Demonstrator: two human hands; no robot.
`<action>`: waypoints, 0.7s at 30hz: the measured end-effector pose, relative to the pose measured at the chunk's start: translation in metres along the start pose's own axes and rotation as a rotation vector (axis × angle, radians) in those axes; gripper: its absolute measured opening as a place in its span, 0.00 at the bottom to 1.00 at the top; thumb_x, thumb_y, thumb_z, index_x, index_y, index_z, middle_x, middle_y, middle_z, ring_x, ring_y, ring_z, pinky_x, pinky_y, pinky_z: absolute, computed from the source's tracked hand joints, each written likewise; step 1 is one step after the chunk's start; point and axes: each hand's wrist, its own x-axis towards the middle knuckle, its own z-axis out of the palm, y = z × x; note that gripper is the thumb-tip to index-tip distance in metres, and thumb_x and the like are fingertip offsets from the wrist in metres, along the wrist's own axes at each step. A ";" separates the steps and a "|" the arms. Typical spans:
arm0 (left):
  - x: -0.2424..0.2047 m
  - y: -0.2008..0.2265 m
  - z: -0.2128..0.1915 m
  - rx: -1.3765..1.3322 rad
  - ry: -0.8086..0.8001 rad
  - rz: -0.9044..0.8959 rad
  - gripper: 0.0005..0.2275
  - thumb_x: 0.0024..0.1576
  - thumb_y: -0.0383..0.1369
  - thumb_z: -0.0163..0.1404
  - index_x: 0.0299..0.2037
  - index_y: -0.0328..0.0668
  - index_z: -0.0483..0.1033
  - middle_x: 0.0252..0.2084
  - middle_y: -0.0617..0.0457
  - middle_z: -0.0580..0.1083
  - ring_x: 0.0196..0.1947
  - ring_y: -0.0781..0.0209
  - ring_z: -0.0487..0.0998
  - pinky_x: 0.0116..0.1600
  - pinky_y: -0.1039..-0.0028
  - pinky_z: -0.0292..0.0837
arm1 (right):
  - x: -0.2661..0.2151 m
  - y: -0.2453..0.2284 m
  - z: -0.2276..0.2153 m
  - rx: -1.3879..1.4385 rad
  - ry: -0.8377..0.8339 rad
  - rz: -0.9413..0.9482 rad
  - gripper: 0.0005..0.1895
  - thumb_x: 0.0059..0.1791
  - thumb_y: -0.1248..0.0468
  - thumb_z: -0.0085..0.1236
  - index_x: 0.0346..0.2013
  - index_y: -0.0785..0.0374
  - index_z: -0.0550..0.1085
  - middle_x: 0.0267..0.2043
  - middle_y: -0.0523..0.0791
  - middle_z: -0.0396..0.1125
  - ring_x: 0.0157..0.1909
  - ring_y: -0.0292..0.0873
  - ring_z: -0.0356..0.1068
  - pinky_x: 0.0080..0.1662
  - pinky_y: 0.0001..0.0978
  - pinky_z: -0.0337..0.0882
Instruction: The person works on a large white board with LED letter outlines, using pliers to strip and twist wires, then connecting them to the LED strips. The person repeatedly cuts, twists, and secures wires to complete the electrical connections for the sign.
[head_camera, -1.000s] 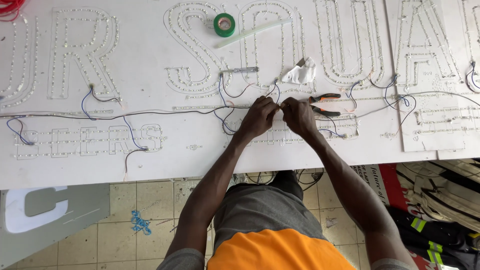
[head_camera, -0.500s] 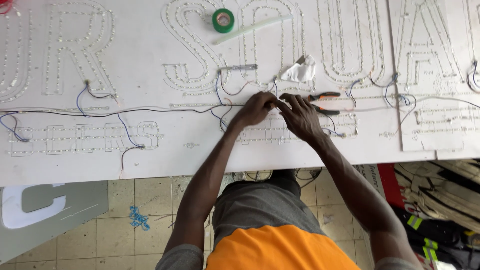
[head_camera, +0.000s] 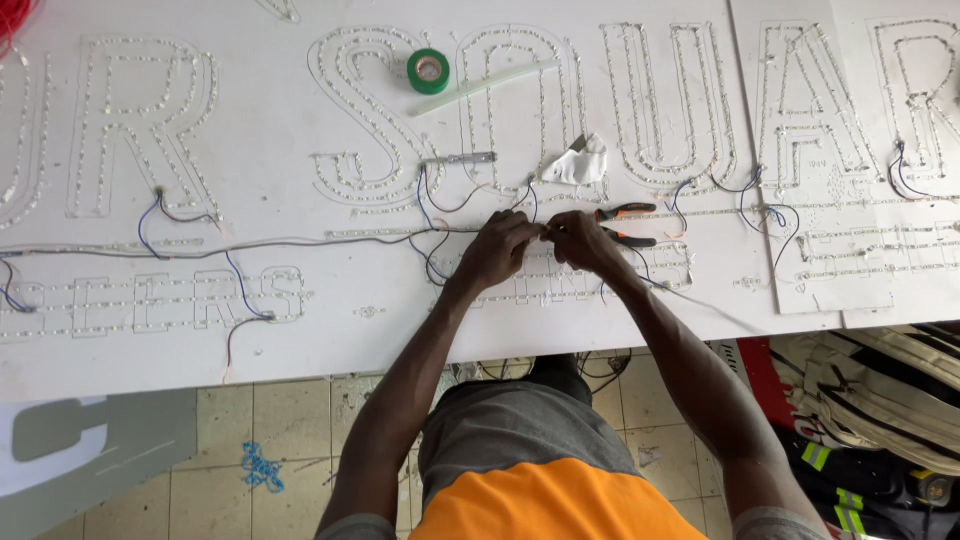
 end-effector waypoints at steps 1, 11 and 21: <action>0.000 0.003 -0.002 -0.004 0.000 -0.008 0.10 0.71 0.24 0.54 0.57 0.43 0.85 0.39 0.48 0.79 0.44 0.46 0.81 0.55 0.58 0.77 | -0.011 -0.009 -0.003 -0.001 -0.008 0.003 0.14 0.57 0.56 0.53 0.33 0.59 0.79 0.18 0.45 0.74 0.15 0.42 0.72 0.26 0.36 0.69; 0.020 -0.016 -0.006 -0.210 -0.150 -0.229 0.04 0.70 0.26 0.53 0.45 0.43 0.81 0.39 0.45 0.79 0.49 0.37 0.81 0.59 0.47 0.72 | -0.031 -0.006 0.018 -0.762 0.529 -0.779 0.17 0.53 0.62 0.70 0.54 0.56 0.75 0.50 0.44 0.69 0.51 0.53 0.77 0.44 0.45 0.79; 0.024 -0.014 -0.007 -0.327 -0.124 -0.287 0.06 0.68 0.24 0.54 0.43 0.43 0.84 0.38 0.42 0.82 0.48 0.32 0.83 0.57 0.43 0.74 | -0.020 0.005 0.028 -0.656 0.653 -0.713 0.04 0.57 0.65 0.62 0.41 0.53 0.82 0.32 0.40 0.69 0.35 0.51 0.77 0.34 0.41 0.75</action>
